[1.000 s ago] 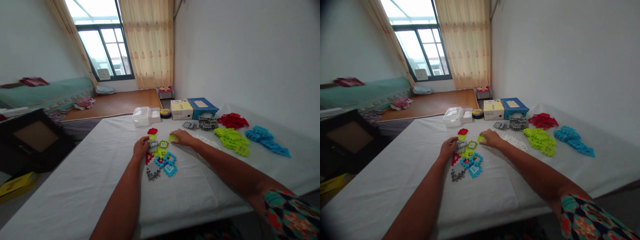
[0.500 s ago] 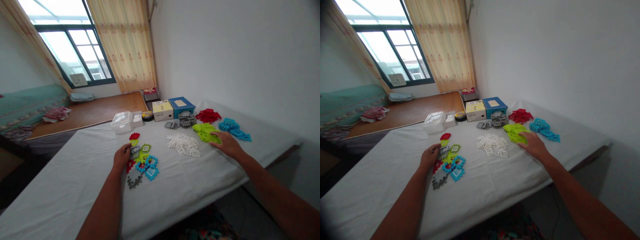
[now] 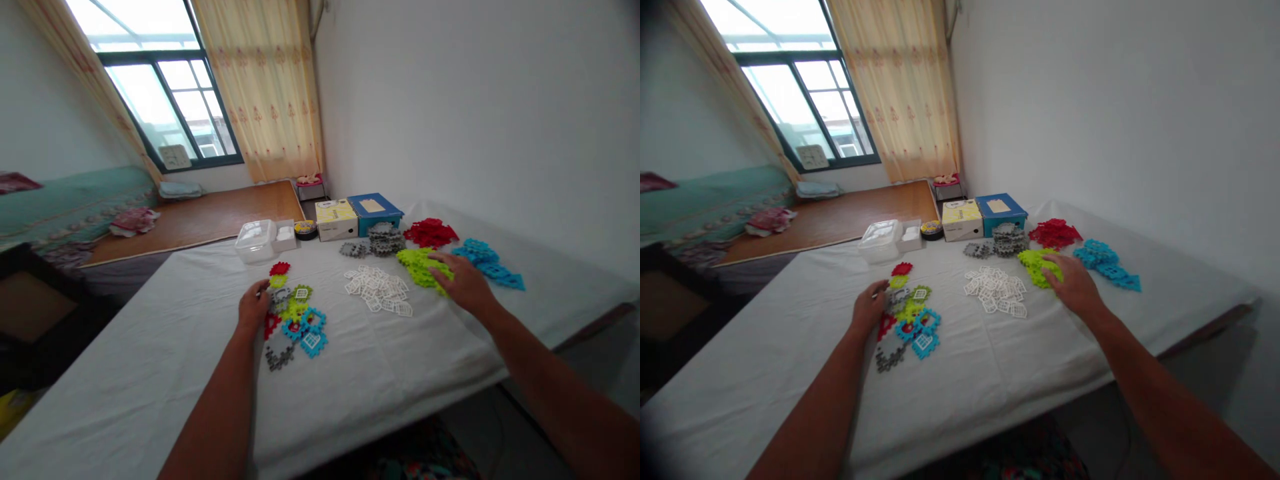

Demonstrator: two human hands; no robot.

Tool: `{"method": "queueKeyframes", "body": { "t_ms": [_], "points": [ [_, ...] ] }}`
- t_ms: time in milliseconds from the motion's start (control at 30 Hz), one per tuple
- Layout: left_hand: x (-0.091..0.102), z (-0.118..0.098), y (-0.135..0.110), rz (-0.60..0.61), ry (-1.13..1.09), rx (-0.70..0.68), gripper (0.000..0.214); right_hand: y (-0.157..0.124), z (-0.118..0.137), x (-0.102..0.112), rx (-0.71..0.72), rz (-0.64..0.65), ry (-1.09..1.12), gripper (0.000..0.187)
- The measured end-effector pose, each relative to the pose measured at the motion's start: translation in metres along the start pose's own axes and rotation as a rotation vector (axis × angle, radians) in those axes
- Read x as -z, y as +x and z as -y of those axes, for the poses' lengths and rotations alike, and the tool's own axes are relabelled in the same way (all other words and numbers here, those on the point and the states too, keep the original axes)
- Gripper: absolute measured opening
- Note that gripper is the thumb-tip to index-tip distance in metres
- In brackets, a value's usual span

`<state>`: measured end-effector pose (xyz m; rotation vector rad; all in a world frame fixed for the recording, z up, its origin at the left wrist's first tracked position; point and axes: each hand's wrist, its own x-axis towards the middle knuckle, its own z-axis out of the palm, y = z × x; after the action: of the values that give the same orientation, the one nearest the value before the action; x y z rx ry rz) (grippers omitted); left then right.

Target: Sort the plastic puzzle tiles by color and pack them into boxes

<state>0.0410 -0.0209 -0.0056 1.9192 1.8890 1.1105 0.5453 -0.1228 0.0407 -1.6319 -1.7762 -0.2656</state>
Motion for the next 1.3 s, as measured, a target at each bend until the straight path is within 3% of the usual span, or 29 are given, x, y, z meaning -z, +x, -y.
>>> {"method": "queueKeyframes", "body": {
  "t_ms": [133,300,367,500,667,833,1000,1167,1300],
  "points": [
    [-0.001,-0.001,0.000,-0.052,-0.059,0.048,0.045,0.012,0.093,-0.022,0.284,0.232,0.223,0.032],
    [-0.004,0.004,-0.001,-0.082,-0.109,0.040,0.044,0.032,0.192,-0.084,0.642,0.530,0.330,0.028],
    [-0.005,0.006,-0.001,-0.100,-0.127,0.044,0.043,0.049,0.221,-0.114,0.652,0.576,0.292,0.027],
    [-0.004,0.010,0.001,-0.118,-0.155,0.049,0.043,0.088,0.264,-0.169,0.513,0.611,0.189,0.028],
    [-0.005,0.011,0.002,-0.110,-0.150,0.049,0.040,0.105,0.293,-0.206,0.384,0.649,0.037,0.036],
    [-0.005,0.009,0.003,-0.099,-0.128,0.047,0.039,0.106,0.295,-0.207,0.372,0.632,0.062,0.038],
    [0.000,0.006,0.003,-0.081,-0.110,0.062,0.038,0.103,0.272,-0.178,0.392,0.591,0.124,0.054],
    [0.003,0.009,0.005,-0.068,-0.107,0.045,0.037,0.066,0.209,-0.118,0.455,0.594,0.327,0.054],
    [0.003,0.011,0.006,-0.031,-0.040,0.022,0.037,0.034,0.123,-0.063,0.260,0.407,0.407,0.048]
  ]
}}
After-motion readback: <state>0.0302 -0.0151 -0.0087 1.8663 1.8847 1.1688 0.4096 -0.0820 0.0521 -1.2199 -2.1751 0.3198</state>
